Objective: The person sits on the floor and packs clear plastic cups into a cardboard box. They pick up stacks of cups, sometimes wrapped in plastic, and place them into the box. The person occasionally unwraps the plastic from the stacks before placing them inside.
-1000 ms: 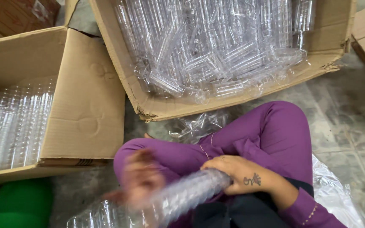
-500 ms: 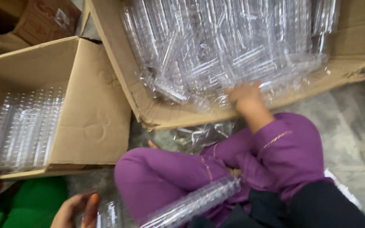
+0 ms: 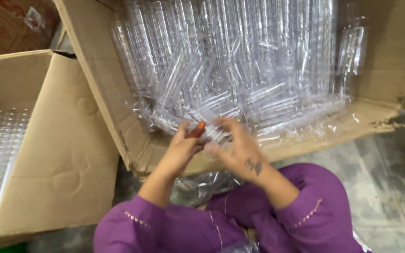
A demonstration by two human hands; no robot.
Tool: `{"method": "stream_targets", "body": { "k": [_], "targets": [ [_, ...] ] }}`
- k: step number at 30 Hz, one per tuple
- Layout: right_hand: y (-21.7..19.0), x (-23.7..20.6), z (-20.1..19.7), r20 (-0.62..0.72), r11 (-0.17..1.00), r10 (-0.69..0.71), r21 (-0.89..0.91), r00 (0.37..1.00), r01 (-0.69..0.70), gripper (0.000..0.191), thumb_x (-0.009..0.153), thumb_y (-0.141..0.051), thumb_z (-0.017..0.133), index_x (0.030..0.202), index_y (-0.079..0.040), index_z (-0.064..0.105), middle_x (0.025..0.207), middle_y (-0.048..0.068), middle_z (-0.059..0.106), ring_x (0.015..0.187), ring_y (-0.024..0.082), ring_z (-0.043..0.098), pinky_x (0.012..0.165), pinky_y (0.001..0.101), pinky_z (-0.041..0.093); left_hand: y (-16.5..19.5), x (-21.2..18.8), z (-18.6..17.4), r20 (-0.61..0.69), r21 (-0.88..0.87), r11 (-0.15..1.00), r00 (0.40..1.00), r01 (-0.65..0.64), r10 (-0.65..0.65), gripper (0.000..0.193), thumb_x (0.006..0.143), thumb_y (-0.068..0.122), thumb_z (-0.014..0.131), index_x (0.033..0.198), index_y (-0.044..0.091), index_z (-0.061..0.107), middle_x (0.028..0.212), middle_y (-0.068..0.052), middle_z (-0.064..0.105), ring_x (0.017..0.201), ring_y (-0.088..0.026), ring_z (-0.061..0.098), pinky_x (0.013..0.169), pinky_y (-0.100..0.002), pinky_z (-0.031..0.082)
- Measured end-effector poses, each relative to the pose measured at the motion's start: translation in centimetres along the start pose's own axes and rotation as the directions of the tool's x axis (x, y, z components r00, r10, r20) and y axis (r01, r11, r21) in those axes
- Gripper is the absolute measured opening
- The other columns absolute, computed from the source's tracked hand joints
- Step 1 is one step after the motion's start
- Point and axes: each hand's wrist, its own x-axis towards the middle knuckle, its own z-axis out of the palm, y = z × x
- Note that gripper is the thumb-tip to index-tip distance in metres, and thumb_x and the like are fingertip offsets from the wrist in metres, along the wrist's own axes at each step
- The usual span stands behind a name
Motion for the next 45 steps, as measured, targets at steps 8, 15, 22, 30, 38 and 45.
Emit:
{"method": "stream_targets", "body": {
  "k": [8,15,22,30,38,45],
  "targets": [
    [5.3,4.3,3.2,0.097,0.884,-0.072,-0.455,0.993,0.109,0.077,0.083,-0.032,0.079,0.148,-0.006,0.047,0.142,0.026,0.05,0.125,0.047,0.052,0.103,0.0487,0.043,1.4,0.5,-5.8,0.04,-0.412,0.911,0.999,-0.005,0.023,0.06,0.093,0.04,0.053,0.146,0.016,0.041,0.094,-0.02,0.069,0.071,-0.032,0.071,0.066,-0.044,0.06],
    [6.4,5.1,4.2,-0.186,0.961,0.234,0.194,0.954,-0.198,0.069,0.085,-0.022,0.083,0.136,-0.014,0.036,0.134,0.015,0.056,0.12,0.032,0.063,0.097,0.0452,0.056,4.0,-0.3,-5.6,0.502,-0.524,0.798,0.865,0.298,0.007,0.067,0.106,0.049,0.052,0.153,0.002,0.046,0.107,-0.025,0.069,0.077,-0.034,0.071,0.07,-0.043,0.059],
    [5.9,2.9,2.1,0.078,0.457,0.246,0.87,0.966,-0.186,0.062,0.1,-0.019,0.075,0.146,-0.016,0.032,0.143,0.015,0.052,0.134,0.04,0.062,0.113,0.0534,0.054,2.8,-2.5,-2.7,0.319,0.489,0.753,0.893,-0.441,0.316,0.09,0.078,0.038,0.085,0.148,0.003,0.041,0.129,-0.024,0.065,0.116,-0.038,0.068,0.096,-0.043,0.055],
    [4.8,2.5,1.5,0.278,0.763,0.141,0.581,0.95,-0.283,0.05,0.107,-0.035,0.053,0.147,-0.006,0.042,0.147,0.014,0.053,0.142,0.028,0.05,0.121,0.0466,0.041,2.5,-3.7,-1.1,0.262,0.649,0.491,0.777,-0.581,0.572,0.104,0.081,0.039,0.088,0.159,0.004,0.029,0.152,-0.023,0.056,0.134,-0.04,0.063,0.112,-0.04,0.053],
    [5.0,3.5,6.2,0.289,0.998,0.009,-0.06,0.957,0.008,0.056,0.086,-0.021,0.072,0.136,-0.002,0.057,0.131,0.014,0.062,0.123,0.024,0.059,0.101,0.0379,0.049,3.1,-3.4,-1.4,0.2,0.398,0.645,0.748,-0.652,0.633,0.102,0.078,0.033,0.096,0.155,0.004,0.037,0.147,-0.015,0.059,0.133,-0.023,0.063,0.118,-0.037,0.052],
    [7.7,3.3,4.7,0.337,0.823,0.469,0.169,0.816,-0.543,0.044,0.088,-0.014,0.073,0.131,-0.005,0.066,0.121,0.009,0.074,0.108,0.022,0.069,0.09,0.0358,0.056,2.8,-3.4,-2.0,0.179,0.371,0.754,0.838,-0.542,0.515,0.084,0.076,0.026,0.096,0.145,0.004,0.054,0.132,-0.009,0.07,0.123,-0.015,0.067,0.111,-0.032,0.054]
  ]
}}
